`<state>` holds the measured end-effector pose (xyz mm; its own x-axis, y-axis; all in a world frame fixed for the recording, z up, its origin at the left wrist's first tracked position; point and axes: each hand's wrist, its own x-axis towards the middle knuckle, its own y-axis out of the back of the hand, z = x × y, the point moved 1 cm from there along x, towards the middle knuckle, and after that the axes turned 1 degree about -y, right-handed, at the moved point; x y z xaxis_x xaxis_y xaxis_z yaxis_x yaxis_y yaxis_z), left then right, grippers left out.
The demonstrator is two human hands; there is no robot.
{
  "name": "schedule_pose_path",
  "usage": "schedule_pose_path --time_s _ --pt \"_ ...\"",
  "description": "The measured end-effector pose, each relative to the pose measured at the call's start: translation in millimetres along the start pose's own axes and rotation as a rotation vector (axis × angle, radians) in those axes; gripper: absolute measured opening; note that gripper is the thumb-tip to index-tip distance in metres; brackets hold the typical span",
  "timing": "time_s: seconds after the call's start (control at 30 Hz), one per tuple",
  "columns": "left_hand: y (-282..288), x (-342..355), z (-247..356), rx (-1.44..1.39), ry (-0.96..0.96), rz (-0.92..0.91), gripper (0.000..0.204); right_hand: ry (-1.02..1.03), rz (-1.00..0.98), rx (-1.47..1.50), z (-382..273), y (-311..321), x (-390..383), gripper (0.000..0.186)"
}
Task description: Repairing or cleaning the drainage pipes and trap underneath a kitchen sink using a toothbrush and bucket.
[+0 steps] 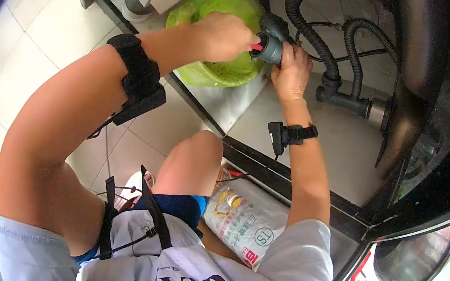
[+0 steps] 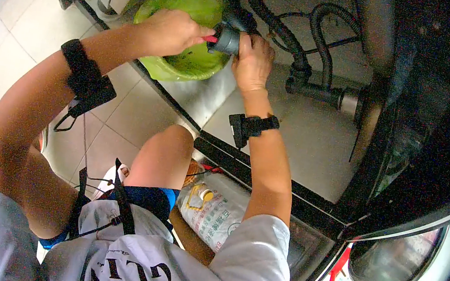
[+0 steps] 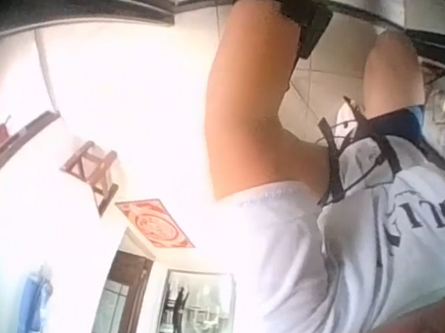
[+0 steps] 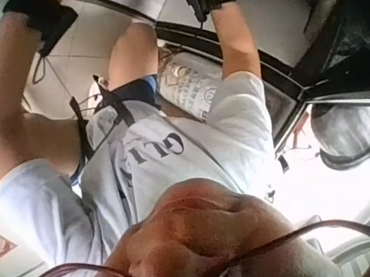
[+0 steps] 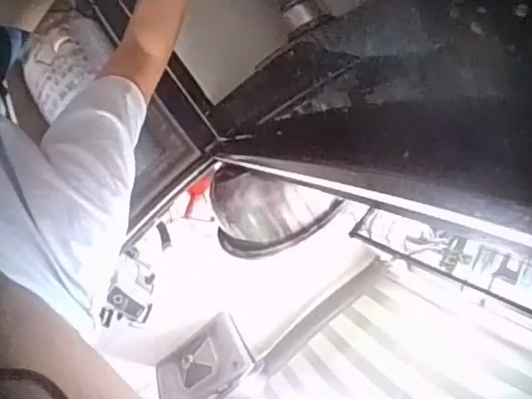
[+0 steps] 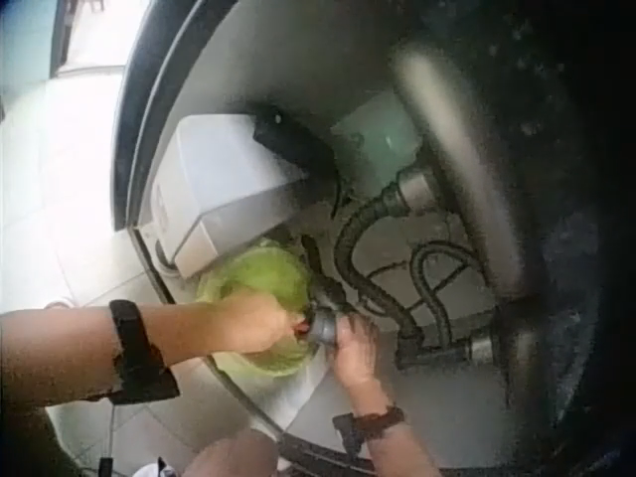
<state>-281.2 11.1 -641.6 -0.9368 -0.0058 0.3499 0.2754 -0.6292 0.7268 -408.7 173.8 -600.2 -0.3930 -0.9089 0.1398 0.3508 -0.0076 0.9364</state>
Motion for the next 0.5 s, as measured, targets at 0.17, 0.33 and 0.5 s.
schedule_pose_path --time_s 0.17,0.33,0.5 --pt "8 -25 -16 0.037 0.018 -0.029 0.025 0.01 -0.041 -0.082 -2 -2 -1 0.054" --pt "15 -62 -24 0.262 0.013 -0.029 0.023 0.051 -0.009 -0.166 7 -6 -1 0.053" --pt "-15 -50 -15 0.197 -0.068 0.256 0.035 0.026 -0.049 -0.087 5 -4 1 0.051"
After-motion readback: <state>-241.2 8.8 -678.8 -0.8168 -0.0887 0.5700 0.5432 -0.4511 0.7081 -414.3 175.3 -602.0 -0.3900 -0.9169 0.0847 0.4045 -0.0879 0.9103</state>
